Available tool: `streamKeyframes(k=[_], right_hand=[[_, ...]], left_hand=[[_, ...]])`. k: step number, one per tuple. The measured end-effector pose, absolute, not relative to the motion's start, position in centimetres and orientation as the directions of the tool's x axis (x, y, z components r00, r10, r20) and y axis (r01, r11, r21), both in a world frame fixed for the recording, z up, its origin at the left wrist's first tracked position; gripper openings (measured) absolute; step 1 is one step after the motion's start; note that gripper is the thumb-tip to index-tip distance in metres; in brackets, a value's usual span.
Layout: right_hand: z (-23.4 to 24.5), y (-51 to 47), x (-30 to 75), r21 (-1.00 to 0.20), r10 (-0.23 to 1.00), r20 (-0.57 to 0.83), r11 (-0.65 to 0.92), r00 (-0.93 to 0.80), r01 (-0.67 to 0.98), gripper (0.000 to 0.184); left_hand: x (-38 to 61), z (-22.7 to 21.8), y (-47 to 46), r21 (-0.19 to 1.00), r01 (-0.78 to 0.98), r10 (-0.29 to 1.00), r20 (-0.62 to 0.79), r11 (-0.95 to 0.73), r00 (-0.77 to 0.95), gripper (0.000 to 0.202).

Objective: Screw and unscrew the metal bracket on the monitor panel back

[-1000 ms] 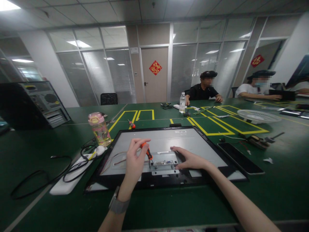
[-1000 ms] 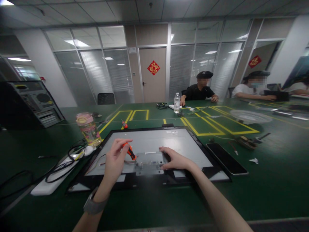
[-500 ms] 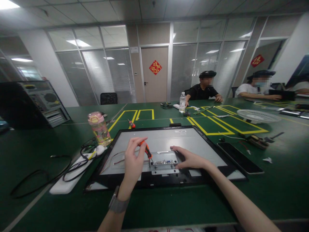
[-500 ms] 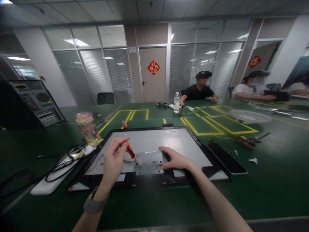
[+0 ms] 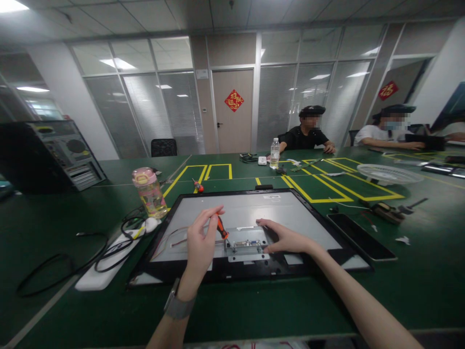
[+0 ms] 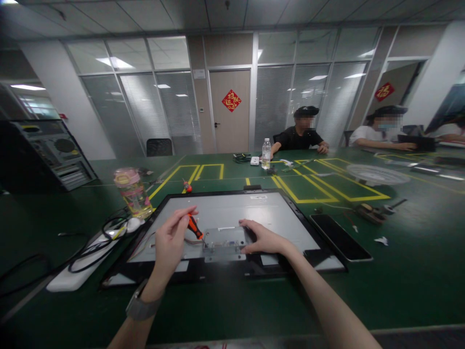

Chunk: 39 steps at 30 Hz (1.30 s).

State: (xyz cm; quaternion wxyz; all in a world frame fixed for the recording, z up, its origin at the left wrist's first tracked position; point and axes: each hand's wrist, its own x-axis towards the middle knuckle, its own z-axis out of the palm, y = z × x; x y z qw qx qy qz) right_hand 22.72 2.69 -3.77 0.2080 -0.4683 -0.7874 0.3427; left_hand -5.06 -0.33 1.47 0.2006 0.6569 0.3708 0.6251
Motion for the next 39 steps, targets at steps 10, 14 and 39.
streamKeyframes(k=[10, 14, 39], right_hand=[[-4.04, 2.75, 22.85, -0.741, 0.878, 0.015, 0.332, -0.479, 0.584, 0.086], [-3.99, 2.75, 22.82, -0.742, 0.878, 0.011, 0.328, -0.478, 0.585, 0.085], [-3.93, 2.68, 22.82, -0.735, 0.882, 0.002, 0.322, -0.472, 0.597, 0.088]], left_hand=[[-4.66, 1.34, -0.16, 0.714, 0.273, 0.744, 0.668, -0.644, 0.008, 0.027], [-4.71, 1.29, -0.06, 0.709, 0.281, 0.733, 0.68, -0.647, -0.029, 0.03], [-4.53, 1.42, -0.3, 0.7, 0.289, 0.731, 0.683, -0.654, -0.001, 0.028]])
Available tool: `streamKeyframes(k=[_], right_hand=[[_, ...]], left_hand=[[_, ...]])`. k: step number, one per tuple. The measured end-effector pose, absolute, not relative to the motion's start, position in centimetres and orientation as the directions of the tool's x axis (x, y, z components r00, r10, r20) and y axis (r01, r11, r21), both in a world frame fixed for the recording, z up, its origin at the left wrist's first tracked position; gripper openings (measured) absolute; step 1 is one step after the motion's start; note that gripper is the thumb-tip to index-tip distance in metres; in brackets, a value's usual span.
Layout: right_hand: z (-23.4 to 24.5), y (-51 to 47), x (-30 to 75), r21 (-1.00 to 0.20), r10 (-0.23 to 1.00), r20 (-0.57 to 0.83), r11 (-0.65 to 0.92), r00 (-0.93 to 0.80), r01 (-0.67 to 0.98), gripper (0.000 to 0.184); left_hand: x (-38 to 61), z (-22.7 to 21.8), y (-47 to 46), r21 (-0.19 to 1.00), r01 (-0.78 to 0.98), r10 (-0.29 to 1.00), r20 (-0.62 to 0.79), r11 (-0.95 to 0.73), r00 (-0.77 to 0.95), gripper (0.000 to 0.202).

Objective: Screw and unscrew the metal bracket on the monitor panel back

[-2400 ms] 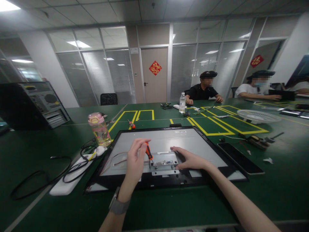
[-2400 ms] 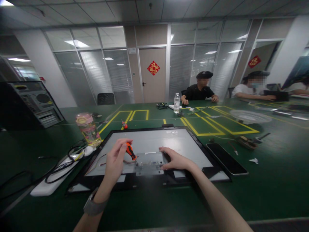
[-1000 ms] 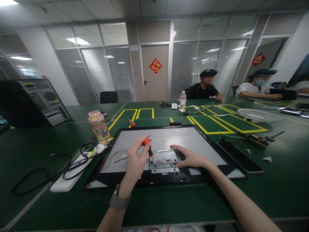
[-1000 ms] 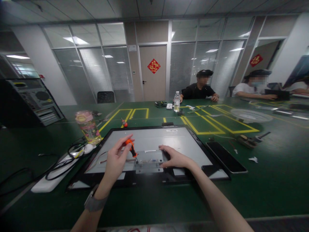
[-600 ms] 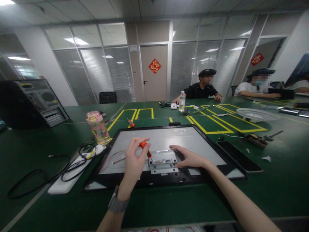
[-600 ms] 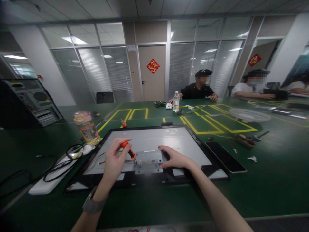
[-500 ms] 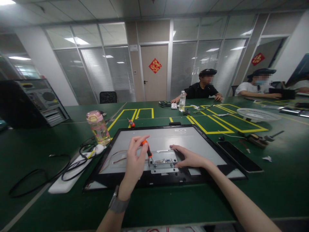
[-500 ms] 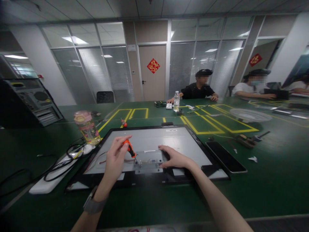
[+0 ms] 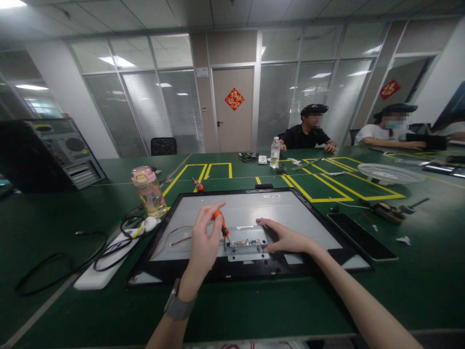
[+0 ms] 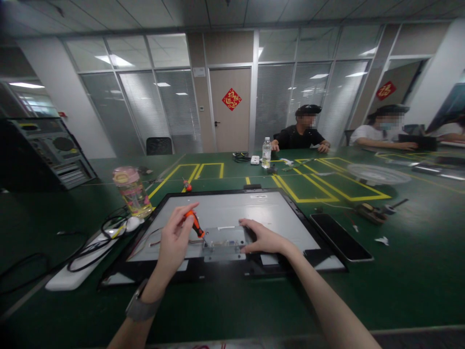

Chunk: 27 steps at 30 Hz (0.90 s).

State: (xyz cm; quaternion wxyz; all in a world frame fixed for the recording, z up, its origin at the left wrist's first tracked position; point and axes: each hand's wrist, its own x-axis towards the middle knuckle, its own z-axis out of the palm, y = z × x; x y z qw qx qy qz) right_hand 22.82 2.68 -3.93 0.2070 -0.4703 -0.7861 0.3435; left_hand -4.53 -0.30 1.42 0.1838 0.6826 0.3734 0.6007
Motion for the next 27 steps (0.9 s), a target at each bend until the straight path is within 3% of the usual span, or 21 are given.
streamKeyframes(k=[12, 20, 27], right_hand=[[-3.52, 2.43, 22.71, -0.736, 0.88, 0.011, 0.329, -0.475, 0.592, 0.085], [-3.37, 2.36, 22.45, -0.738, 0.886, -0.007, 0.308, -0.463, 0.6, 0.085], [-3.63, 2.43, 22.45, -0.736, 0.887, -0.009, 0.306, -0.462, 0.604, 0.085]], left_hand=[[-4.65, 1.52, -0.44, 0.744, 0.194, 0.76, 0.65, -0.639, 0.008, 0.035], [-4.62, 1.46, -0.3, 0.703, 0.269, 0.731, 0.682, -0.658, 0.007, 0.026], [-4.77, 1.31, -0.29, 0.703, 0.256, 0.73, 0.683, -0.664, 0.016, 0.033]])
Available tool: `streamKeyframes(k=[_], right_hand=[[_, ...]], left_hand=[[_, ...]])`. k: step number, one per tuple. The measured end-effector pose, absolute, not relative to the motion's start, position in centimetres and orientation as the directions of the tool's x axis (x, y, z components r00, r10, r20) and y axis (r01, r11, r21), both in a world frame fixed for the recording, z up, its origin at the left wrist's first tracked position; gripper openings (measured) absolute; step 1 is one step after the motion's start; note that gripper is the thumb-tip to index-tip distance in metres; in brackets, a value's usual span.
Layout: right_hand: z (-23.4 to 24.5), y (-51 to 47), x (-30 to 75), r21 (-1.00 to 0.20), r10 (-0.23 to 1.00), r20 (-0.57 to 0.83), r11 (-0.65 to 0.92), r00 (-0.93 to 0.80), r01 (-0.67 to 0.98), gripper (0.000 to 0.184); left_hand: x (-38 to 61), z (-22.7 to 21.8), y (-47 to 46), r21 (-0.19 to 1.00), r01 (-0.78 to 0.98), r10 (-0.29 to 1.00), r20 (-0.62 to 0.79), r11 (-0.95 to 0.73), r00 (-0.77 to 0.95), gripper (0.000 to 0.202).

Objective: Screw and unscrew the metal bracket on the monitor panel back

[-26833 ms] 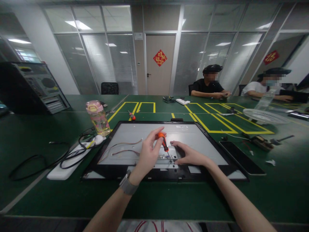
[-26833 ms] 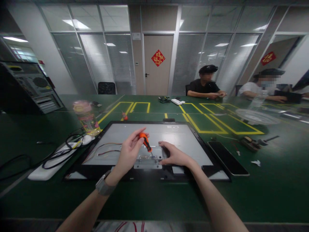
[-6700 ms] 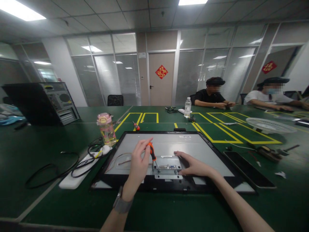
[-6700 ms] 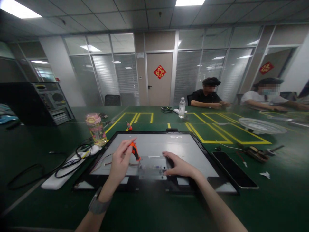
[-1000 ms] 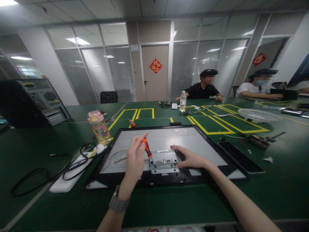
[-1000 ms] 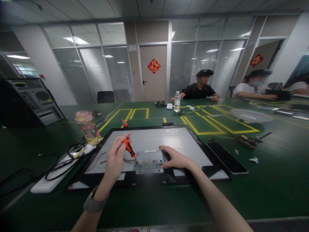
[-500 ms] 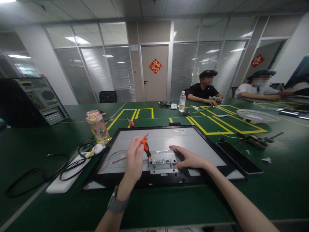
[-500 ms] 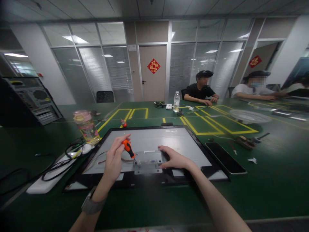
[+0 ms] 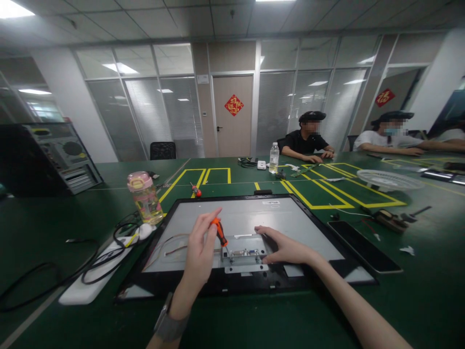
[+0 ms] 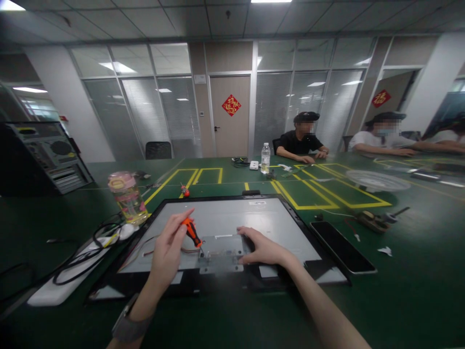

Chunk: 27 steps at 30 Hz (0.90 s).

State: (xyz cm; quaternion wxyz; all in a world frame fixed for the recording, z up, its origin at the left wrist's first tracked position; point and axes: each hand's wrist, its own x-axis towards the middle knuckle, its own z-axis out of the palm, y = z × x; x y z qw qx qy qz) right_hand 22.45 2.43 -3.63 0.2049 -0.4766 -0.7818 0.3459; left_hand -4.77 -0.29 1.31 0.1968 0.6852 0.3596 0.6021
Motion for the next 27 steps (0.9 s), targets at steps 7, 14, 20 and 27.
streamKeyframes(k=[7, 14, 20, 27], right_hand=[[-3.51, 2.35, 22.42, -0.734, 0.888, -0.009, 0.306, -0.46, 0.606, 0.086], [-3.88, 2.52, 22.61, -0.739, 0.887, -0.003, 0.308, -0.461, 0.599, 0.087], [-3.61, 2.41, 22.51, -0.73, 0.885, 0.001, 0.319, -0.465, 0.605, 0.086], [-3.61, 2.4, 22.52, -0.732, 0.888, -0.007, 0.309, -0.461, 0.608, 0.085]], left_hand=[[-4.67, 1.25, -0.38, 0.706, 0.239, 0.73, 0.683, -0.667, 0.022, 0.031], [-4.66, 1.18, -0.24, 0.686, 0.259, 0.713, 0.701, -0.68, 0.019, 0.025], [-4.73, 1.08, -0.25, 0.705, 0.224, 0.73, 0.682, -0.673, 0.045, 0.028], [-4.62, 1.14, -0.37, 0.673, 0.232, 0.702, 0.708, -0.703, 0.073, 0.027]])
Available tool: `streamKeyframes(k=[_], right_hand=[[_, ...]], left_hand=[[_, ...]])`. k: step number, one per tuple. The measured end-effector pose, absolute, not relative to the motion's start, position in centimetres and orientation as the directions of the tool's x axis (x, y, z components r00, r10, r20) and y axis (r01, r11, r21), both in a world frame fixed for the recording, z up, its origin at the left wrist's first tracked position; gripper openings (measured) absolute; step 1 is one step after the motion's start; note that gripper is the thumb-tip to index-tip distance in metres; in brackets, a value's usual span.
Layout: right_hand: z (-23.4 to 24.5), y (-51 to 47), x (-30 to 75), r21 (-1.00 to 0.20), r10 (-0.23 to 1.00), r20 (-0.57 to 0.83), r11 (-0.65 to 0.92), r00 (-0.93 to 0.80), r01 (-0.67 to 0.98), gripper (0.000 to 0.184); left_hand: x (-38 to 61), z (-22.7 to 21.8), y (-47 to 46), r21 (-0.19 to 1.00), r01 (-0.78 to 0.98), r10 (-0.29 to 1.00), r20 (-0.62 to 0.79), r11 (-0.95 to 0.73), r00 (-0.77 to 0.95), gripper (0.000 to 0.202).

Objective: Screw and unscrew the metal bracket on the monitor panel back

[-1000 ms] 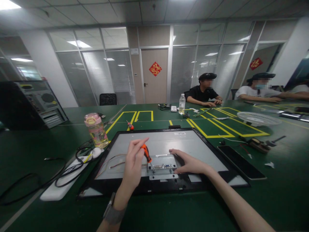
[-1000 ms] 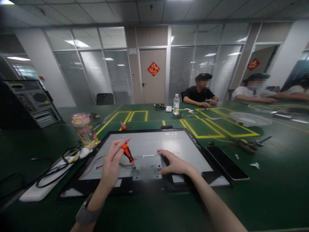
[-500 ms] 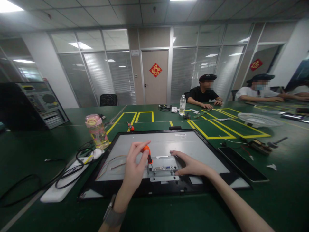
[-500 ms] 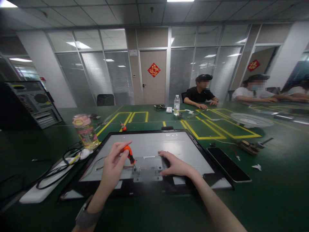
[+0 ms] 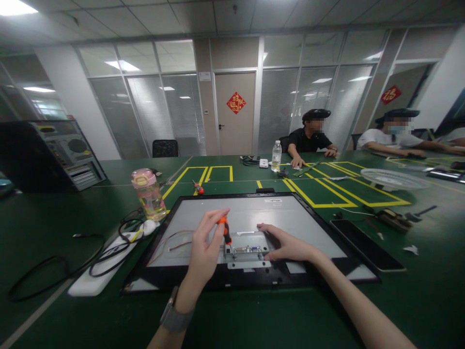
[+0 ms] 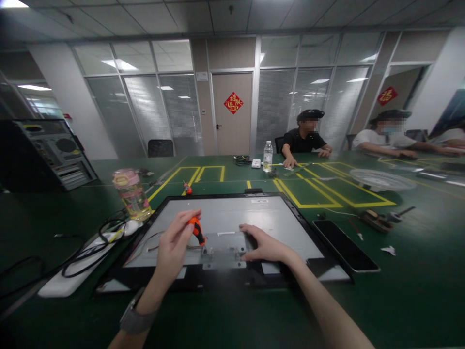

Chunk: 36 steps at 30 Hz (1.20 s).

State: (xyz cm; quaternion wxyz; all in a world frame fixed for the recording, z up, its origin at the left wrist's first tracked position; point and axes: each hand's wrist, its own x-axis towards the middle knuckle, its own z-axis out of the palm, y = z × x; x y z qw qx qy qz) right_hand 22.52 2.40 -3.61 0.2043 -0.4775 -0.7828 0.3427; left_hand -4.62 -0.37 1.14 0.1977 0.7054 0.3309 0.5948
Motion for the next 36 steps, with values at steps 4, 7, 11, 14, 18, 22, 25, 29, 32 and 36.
streamKeyframes(k=[4, 7, 11, 14, 18, 22, 25, 29, 32, 36], right_hand=[[-3.59, 2.38, 22.52, -0.731, 0.887, -0.005, 0.312, -0.462, 0.607, 0.086], [-3.5, 2.38, 22.47, -0.727, 0.887, -0.006, 0.313, -0.461, 0.611, 0.086], [-3.48, 2.37, 22.48, -0.729, 0.886, 0.001, 0.318, -0.464, 0.606, 0.085], [-3.53, 2.35, 22.56, -0.732, 0.885, 0.004, 0.319, -0.465, 0.602, 0.086], [-3.56, 2.38, 22.62, -0.729, 0.886, -0.009, 0.312, -0.464, 0.61, 0.085], [-3.55, 2.41, 22.62, -0.724, 0.883, -0.002, 0.323, -0.47, 0.61, 0.085], [-3.46, 2.34, 22.61, -0.722, 0.882, -0.001, 0.325, -0.472, 0.61, 0.085], [-3.32, 2.28, 22.61, -0.724, 0.879, -0.005, 0.326, -0.477, 0.608, 0.081], [-3.39, 2.35, 22.66, -0.725, 0.876, -0.004, 0.33, -0.482, 0.604, 0.082], [-3.65, 2.49, 22.74, -0.724, 0.877, 0.009, 0.336, -0.48, 0.603, 0.085]], left_hand=[[-4.6, 1.07, -0.41, 0.66, 0.261, 0.692, 0.721, -0.704, 0.042, 0.021], [-4.62, 1.16, -0.48, 0.667, 0.25, 0.696, 0.716, -0.702, 0.044, 0.027], [-4.54, 1.27, -0.47, 0.674, 0.255, 0.704, 0.708, -0.694, 0.046, 0.026], [-4.51, 1.3, -0.45, 0.664, 0.287, 0.694, 0.72, -0.69, 0.002, 0.02], [-4.55, 1.45, -0.56, 0.663, 0.262, 0.694, 0.719, -0.701, 0.038, 0.028], [-4.46, 1.56, -0.61, 0.651, 0.293, 0.685, 0.728, -0.7, 0.021, 0.022], [-4.37, 1.51, -0.58, 0.66, 0.301, 0.691, 0.723, -0.688, -0.005, 0.023], [-4.33, 1.39, -0.47, 0.67, 0.303, 0.704, 0.71, -0.678, 0.005, 0.027], [-4.37, 1.32, -0.42, 0.659, 0.333, 0.69, 0.723, -0.674, -0.034, 0.021], [-4.41, 1.34, -0.57, 0.648, 0.315, 0.683, 0.73, -0.693, 0.001, 0.024]])
